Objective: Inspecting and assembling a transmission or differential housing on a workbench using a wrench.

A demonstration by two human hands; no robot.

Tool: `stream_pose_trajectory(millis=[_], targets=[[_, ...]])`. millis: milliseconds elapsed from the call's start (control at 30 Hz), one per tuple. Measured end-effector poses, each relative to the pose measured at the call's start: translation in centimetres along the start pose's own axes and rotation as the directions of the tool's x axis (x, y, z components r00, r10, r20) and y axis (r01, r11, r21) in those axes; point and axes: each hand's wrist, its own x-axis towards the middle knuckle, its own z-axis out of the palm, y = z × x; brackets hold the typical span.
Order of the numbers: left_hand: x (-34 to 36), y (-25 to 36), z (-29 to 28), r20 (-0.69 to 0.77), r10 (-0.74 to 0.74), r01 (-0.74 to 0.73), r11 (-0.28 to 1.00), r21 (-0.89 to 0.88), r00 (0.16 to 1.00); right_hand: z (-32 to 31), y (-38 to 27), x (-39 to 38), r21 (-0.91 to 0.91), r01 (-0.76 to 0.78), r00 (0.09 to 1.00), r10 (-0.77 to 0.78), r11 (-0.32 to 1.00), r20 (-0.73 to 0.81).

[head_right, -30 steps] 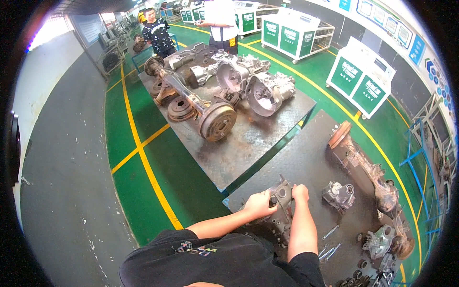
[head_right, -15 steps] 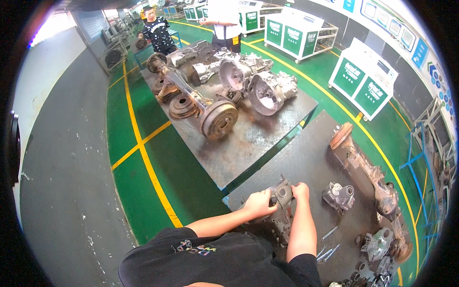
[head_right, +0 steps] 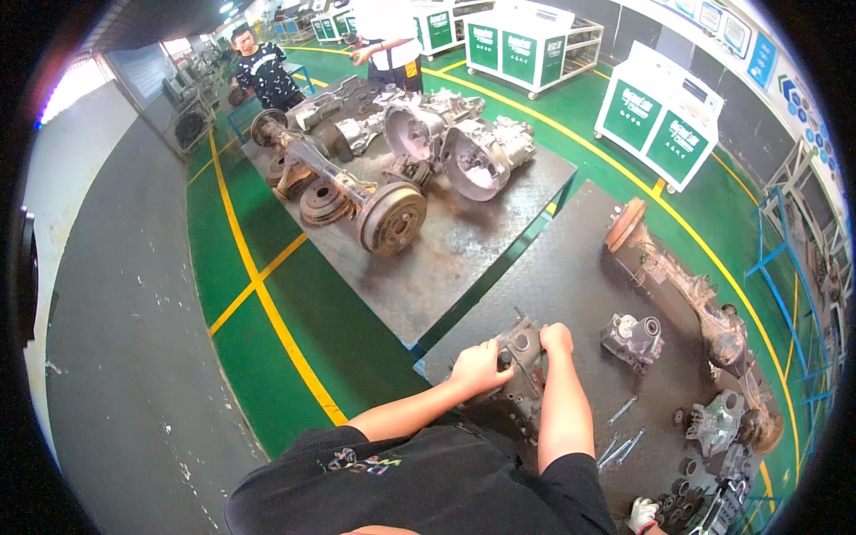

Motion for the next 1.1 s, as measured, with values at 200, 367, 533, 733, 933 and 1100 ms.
stream_pose_trajectory(millis=[200,367,533,733,933,1100], targets=[[-0.1,0.0,-0.4,0.034,-0.042,0.041,0.999,0.022,0.999,-0.5,-0.6,-1.0,0.011,0.077,0.997,-0.077,0.997,0.002],[-0.3,-0.3,0.1,-0.007,-0.017,0.017,1.0,0.014,1.0,-0.9,-0.6,-1.1,-0.004,0.032,0.999,-0.031,0.999,0.039],[-0.4,-0.3,-0.1,0.003,-0.03,0.03,1.0,0.01,1.0,-0.8,0.0,-0.5,0.024,0.097,0.994,-0.098,0.995,0.05],[-0.4,-0.3,0.0,0.014,-0.027,0.027,1.0,0.0,1.0,0.2,-0.2,0.1,0.067,0.064,0.998,-0.064,0.996,-0.003],[0.0,0.1,-0.4,0.059,-0.065,0.065,0.998,0.0,0.996,0.0,0.1,-0.1,0.064,0.046,0.999,-0.047,0.997,0.017],[-0.2,-0.3,0.0,-0.002,-0.016,0.016,1.0,0.005,1.0,-1.5,-0.9,-1.8,0.023,0.042,0.997,-0.043,0.999,0.069]])
